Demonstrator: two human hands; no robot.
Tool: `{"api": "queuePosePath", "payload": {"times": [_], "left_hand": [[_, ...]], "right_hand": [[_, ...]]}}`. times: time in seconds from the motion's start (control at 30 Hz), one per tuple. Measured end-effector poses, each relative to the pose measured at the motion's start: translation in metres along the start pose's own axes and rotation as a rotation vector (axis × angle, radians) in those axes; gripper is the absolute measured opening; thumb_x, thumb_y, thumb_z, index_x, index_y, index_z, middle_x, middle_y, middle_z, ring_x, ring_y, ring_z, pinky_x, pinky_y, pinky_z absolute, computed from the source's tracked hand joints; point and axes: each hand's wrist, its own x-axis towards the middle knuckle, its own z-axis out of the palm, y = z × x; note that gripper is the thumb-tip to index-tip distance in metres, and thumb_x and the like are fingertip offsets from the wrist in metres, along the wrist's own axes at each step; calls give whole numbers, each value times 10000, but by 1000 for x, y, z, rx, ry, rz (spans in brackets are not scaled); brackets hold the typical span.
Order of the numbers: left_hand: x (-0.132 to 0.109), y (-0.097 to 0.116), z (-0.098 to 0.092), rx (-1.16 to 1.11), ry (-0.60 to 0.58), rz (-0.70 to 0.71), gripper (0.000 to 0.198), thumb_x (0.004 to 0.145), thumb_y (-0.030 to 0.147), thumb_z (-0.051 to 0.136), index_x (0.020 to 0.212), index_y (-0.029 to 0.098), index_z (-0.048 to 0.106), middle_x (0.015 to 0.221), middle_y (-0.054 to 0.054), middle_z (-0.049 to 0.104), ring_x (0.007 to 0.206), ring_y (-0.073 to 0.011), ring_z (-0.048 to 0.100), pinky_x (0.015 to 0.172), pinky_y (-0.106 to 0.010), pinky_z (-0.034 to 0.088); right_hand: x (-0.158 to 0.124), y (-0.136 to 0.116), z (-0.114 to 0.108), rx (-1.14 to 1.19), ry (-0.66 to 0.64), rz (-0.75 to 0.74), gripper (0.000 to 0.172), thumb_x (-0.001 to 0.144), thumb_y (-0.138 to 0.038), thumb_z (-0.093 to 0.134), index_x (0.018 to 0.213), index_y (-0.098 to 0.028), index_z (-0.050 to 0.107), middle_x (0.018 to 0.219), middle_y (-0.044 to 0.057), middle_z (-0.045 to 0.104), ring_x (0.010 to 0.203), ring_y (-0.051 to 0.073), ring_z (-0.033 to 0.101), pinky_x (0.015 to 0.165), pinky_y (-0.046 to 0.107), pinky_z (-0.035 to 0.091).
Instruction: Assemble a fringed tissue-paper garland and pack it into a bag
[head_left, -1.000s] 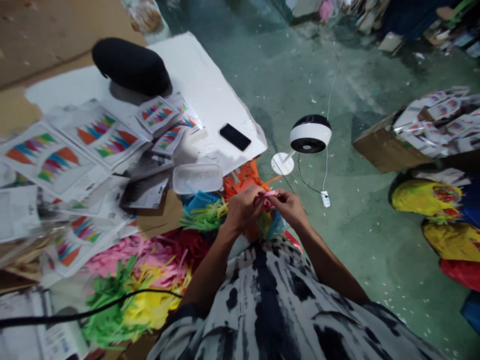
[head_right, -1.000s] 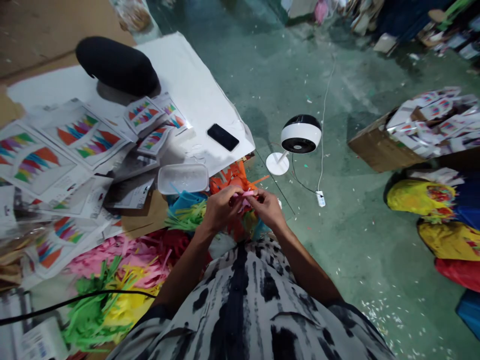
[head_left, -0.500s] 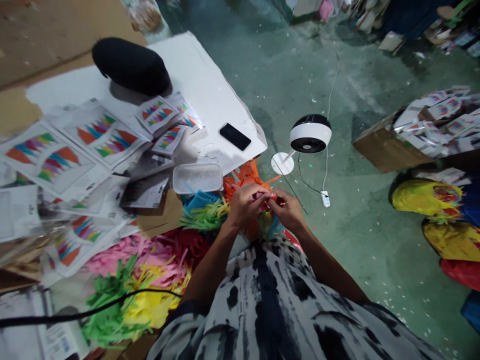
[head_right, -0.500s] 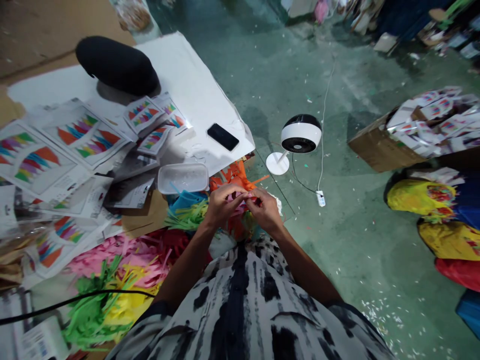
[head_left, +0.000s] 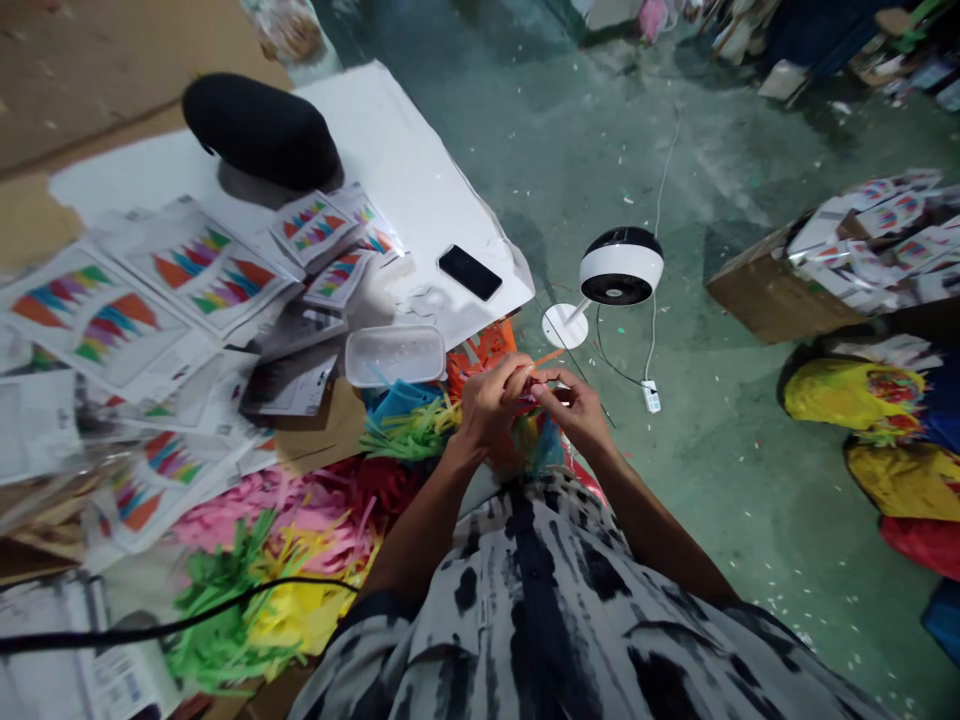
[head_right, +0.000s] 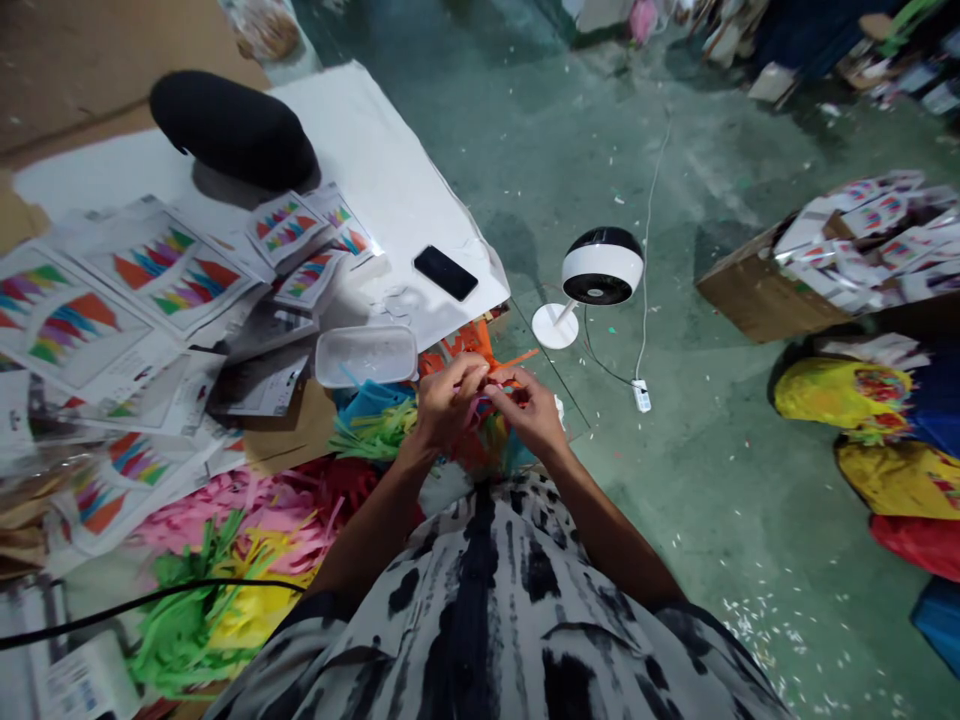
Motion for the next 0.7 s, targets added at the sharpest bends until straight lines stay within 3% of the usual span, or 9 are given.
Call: {"api": "queuePosePath", "payload": {"times": [0.23,0.33,0.47,0.57,0.7], "left_hand": [[-3,3,2,7,-109,9,287,1056,415,496,1023,243,723,967,-18,766,816,-158,689,776,-264,501],[-5,0,4,-48,-135,52,286,1054,408,502,1009,232,724,987,-34,771,812,-157,695,771,-265,511],[-9,-1,6,-84,-104,91,299,1067,402,468,1036,225,707,1009,-47,765,829,-157,699,771,-264,526],[-10,0,7,-33,-78,86,296,1070,378,452,1036,224,701,1026,-59,762,857,-171,705,790,-279,529],[-11,1,8,-16,-28,57,266,1063,364,470,1030,228,696,1016,-58,763,862,-178,712,813,-292,539]], "right_hand": [[0,7,0,-131,137,-152,271,895,-499,713,882,-229,736,924,28,666,688,142,561,618,281,459],[-1,13,-1,-117,115,-117,275,923,-508,675,920,-234,689,895,20,647,667,139,551,608,281,450],[-2,16,-1,44,38,-15,311,935,-551,659,917,-244,612,770,-10,636,667,154,592,641,285,478],[-4,12,0,91,-18,39,328,905,-567,705,966,-255,627,795,-6,677,683,166,624,662,298,503],[-6,4,3,-8,40,-80,276,860,-512,780,893,-246,716,895,35,708,775,192,658,704,319,519]]}}
